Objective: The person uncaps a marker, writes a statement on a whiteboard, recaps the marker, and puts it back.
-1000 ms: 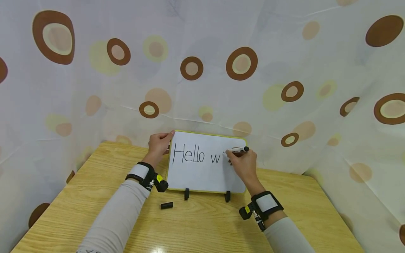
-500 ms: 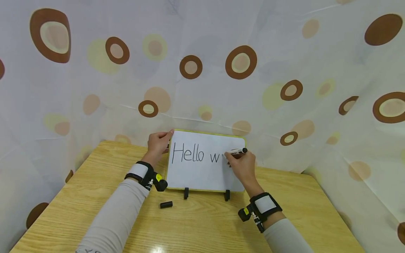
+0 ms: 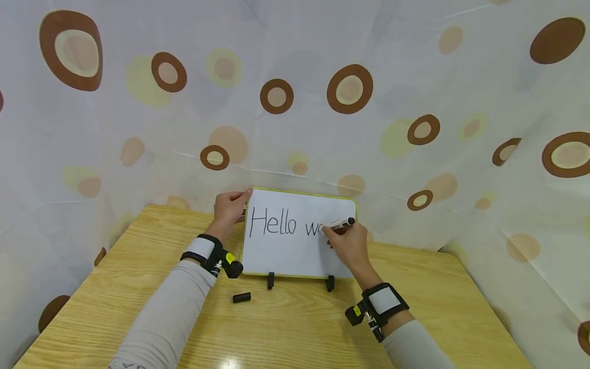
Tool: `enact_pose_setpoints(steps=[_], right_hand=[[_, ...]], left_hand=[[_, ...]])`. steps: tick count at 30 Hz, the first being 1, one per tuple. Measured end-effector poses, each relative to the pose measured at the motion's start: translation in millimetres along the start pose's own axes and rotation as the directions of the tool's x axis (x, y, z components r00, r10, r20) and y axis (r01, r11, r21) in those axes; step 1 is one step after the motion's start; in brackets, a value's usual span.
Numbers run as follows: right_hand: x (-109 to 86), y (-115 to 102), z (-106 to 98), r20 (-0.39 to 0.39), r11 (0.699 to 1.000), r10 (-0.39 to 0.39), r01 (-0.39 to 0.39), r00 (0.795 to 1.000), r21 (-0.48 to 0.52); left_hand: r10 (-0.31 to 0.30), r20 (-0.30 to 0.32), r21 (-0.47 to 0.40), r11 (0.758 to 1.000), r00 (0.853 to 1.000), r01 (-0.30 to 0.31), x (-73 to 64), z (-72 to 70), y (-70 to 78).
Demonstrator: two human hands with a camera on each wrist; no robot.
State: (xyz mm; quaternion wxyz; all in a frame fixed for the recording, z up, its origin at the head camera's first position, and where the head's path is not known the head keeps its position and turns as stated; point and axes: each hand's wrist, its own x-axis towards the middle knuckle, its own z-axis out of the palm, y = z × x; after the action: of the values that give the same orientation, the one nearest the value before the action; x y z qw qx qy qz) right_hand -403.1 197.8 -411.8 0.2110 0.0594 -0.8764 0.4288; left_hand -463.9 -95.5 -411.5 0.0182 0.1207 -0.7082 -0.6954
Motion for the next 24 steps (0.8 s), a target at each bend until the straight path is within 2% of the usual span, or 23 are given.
enact_pose_setpoints(steps=[12,24], right_hand=[[-2.6,3.0,-4.3,-0.034,0.999,0.027,-0.028,0.999,-0.025],[5.4,2.1,-1.7,-0.103,1.000,-0.005,0.004,0.995,-0.011]], left_hand=[[-0.003,0.012,0.000,1.000,1.000,0.003,2.5,-2.0,-1.9],[0.011,0.016,-0.004,1.000,1.000,-0.011,2.8,-1.8,-3.0]])
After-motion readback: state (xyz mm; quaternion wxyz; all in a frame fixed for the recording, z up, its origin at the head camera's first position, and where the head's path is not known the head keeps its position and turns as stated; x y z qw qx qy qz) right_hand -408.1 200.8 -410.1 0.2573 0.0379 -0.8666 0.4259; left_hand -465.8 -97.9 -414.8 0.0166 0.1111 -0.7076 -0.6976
